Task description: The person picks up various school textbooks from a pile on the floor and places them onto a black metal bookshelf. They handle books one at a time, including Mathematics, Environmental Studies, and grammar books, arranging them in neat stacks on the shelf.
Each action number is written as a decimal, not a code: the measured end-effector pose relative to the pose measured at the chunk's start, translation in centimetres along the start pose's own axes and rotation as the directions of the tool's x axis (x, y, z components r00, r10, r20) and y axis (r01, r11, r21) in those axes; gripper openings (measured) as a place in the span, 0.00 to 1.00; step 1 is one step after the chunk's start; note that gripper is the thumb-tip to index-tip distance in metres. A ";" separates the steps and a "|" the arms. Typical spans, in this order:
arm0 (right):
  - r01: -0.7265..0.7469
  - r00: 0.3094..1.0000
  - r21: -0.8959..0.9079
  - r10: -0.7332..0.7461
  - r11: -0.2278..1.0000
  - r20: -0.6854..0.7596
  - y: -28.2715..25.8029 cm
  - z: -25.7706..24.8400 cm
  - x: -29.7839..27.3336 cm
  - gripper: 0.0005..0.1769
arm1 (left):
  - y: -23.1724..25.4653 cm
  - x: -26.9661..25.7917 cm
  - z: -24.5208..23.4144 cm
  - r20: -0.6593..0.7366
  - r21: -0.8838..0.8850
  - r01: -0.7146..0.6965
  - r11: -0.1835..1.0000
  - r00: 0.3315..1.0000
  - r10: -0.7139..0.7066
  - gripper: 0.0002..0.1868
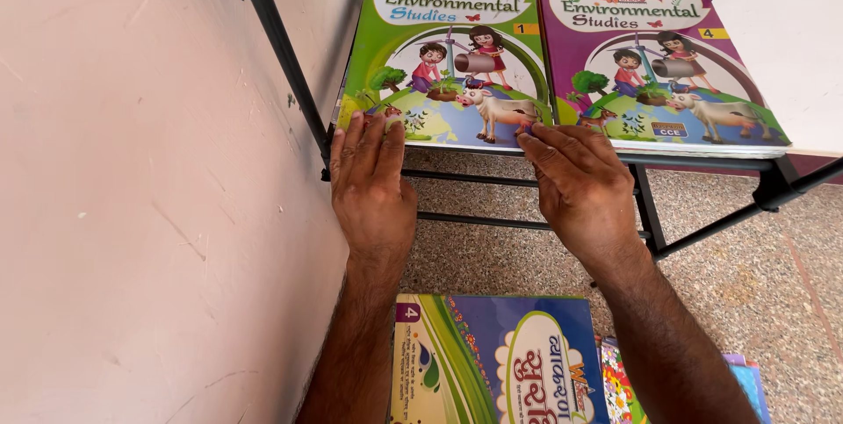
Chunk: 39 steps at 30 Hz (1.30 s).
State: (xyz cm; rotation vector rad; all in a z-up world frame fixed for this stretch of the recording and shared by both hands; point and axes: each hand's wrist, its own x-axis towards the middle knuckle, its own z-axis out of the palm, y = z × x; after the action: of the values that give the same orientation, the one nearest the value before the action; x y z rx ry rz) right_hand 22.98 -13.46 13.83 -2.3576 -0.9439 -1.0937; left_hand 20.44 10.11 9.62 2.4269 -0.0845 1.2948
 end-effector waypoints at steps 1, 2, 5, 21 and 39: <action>-0.001 1.000 -0.004 0.001 1.000 -0.005 0.1 0.1 0.1 0.16 | 0.0 0.1 0.1 0.000 -0.005 -0.002 1.000 1.000 0.002 0.31; 0.003 1.000 -0.007 -0.003 1.000 -0.007 0.1 0.2 0.1 0.16 | -0.1 0.1 0.1 0.002 -0.010 -0.004 1.000 1.000 0.004 0.31; 0.015 1.000 -0.036 -0.015 0.999 -0.015 0.2 0.2 -0.1 0.17 | 0.0 0.1 -0.1 0.005 -0.030 -0.009 1.000 1.000 0.009 0.32; 0.054 0.994 -0.087 -0.061 0.995 -0.085 0.4 1.4 -0.1 0.16 | -0.2 1.1 0.2 0.035 -0.017 0.006 1.000 0.999 -0.005 0.31; 0.023 1.000 -0.080 -0.024 0.997 -0.019 1.2 2.1 0.5 0.18 | -0.5 2.2 0.9 0.061 0.001 0.033 0.999 0.998 -0.033 0.24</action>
State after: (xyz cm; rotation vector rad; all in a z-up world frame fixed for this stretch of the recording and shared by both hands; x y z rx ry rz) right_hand 25.18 -12.88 12.85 -2.3998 -0.9396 -1.1824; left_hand 22.54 10.54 10.75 2.4580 -0.0601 1.2065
